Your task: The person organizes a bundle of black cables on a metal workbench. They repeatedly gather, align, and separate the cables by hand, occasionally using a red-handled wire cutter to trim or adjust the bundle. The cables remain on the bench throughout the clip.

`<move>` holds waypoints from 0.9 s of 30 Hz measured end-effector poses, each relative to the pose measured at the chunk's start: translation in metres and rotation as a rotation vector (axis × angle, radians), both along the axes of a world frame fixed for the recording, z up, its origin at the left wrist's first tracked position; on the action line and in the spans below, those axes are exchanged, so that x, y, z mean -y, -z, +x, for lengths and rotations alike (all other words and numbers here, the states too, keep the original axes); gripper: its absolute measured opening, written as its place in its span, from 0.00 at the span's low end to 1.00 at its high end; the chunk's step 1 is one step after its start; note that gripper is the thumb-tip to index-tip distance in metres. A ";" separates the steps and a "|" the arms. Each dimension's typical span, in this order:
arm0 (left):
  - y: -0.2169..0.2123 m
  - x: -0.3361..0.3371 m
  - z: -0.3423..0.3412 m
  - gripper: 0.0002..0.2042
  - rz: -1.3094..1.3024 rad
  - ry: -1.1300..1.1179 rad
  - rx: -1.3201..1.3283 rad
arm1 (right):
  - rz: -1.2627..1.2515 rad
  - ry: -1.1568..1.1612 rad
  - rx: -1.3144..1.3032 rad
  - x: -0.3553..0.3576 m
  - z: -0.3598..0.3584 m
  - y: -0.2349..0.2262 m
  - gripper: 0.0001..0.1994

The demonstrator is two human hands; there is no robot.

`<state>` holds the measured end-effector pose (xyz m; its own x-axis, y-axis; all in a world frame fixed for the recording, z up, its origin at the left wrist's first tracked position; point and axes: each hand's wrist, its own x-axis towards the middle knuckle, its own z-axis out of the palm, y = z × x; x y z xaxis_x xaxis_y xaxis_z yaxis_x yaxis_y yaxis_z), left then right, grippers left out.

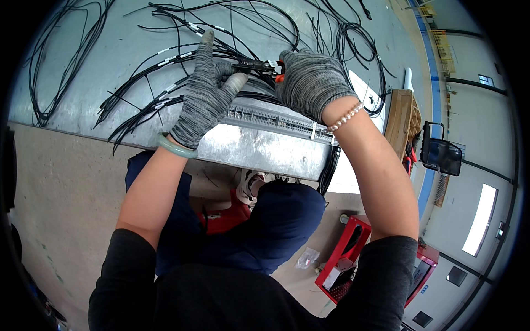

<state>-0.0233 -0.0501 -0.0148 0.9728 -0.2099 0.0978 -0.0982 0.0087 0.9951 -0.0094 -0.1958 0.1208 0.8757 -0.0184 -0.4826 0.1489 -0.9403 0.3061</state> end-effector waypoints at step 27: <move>0.015 0.017 -0.001 0.30 -0.155 -0.052 0.021 | 0.002 -0.039 0.044 0.002 0.012 0.008 0.21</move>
